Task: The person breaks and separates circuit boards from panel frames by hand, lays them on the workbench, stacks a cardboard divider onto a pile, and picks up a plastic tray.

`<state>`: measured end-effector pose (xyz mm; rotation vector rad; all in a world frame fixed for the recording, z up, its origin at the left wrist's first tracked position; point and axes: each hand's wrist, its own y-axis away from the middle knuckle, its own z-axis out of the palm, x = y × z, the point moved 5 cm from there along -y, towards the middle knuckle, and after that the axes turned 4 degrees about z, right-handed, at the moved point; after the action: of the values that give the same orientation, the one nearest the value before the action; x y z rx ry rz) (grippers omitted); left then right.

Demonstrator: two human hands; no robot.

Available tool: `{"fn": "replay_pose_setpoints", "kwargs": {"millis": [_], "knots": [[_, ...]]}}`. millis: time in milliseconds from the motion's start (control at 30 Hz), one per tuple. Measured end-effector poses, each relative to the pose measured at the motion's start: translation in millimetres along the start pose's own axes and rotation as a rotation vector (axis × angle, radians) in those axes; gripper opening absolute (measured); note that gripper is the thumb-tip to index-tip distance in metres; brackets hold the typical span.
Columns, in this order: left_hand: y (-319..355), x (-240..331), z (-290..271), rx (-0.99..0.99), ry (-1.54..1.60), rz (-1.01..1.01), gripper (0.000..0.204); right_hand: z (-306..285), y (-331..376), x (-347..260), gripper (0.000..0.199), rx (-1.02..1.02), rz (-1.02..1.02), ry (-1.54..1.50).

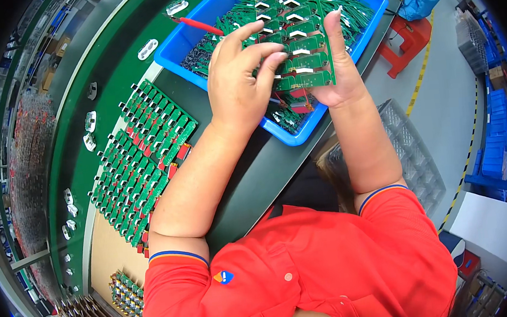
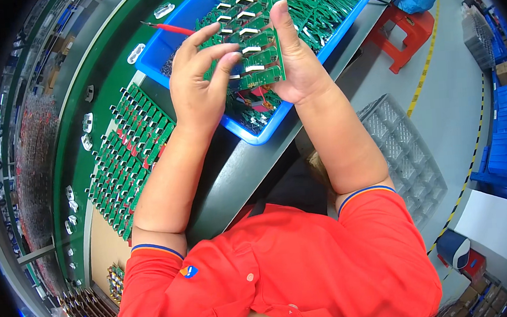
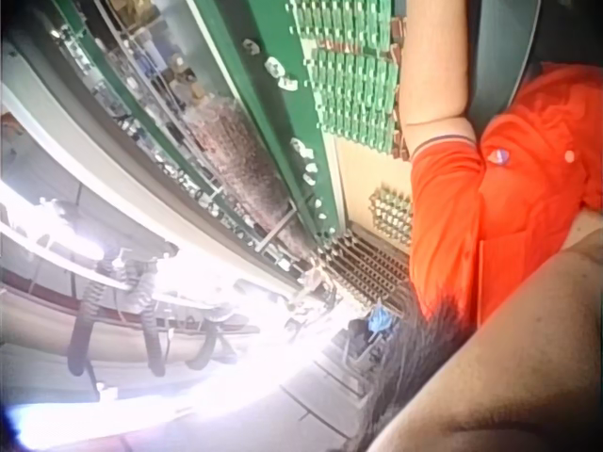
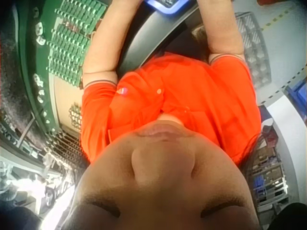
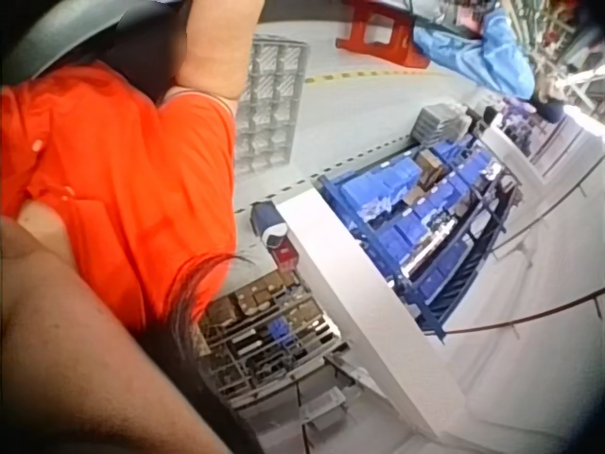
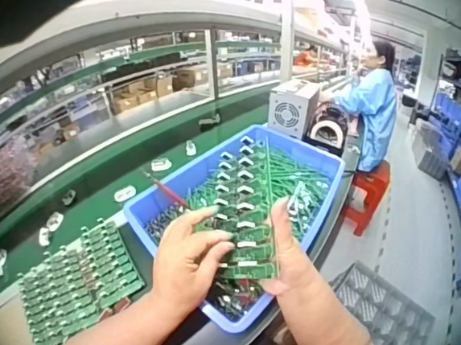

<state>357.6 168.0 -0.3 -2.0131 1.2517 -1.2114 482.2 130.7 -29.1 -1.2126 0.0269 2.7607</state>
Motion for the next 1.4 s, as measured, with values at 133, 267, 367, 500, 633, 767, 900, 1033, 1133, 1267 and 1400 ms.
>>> {"fn": "replay_pose_setpoints", "kwargs": {"millis": [133, 267, 367, 500, 633, 767, 900, 1033, 1133, 1267, 1400], "knots": [[0, 7, 1, -0.03, -0.004, 0.063, 0.014, -8, -2, 6, 0.078, -0.03, 0.042, -0.069], [1, 8, 0, -0.002, 0.04, 0.07, 0.014, -7, -3, 6, 0.077, -0.011, 0.03, -0.077], [2, 4, -1, 0.047, 0.046, 0.083, 0.015, -3, -2, 4, 0.076, -0.032, 0.037, -0.087], [0, 3, 3, -0.03, 0.049, -0.019, 0.015, -6, -2, 4, 0.075, -0.032, 0.037, -0.066], [-1, 4, 2, -0.042, 0.023, 0.012, 0.015, -5, -1, 5, 0.075, -0.041, 0.04, -0.08], [0, 3, 1, -0.027, 0.024, 0.028, 0.015, 4, 2, 2, 0.069, -0.049, 0.038, -0.056], [0, 6, 0, -0.016, 0.006, 0.071, 0.011, 2, 2, 2, 0.07, -0.073, 0.062, -0.034], [1, 6, 1, 0.019, -0.023, 0.113, 0.007, -1, 0, 4, 0.069, -0.095, 0.072, -0.072], [1, 4, 0, 0.044, 0.019, 0.07, 0.006, 1, 0, 5, 0.069, -0.136, 0.089, -0.096], [2, 1, -1, 0.06, 0.042, 0.054, 0.007, 7, 3, 4, 0.065, -0.106, 0.058, -0.041], [3, 1, -1, 0.072, 0.053, 0.019, 0.011, 5, 4, 5, 0.065, -0.134, 0.062, -0.056]]}}
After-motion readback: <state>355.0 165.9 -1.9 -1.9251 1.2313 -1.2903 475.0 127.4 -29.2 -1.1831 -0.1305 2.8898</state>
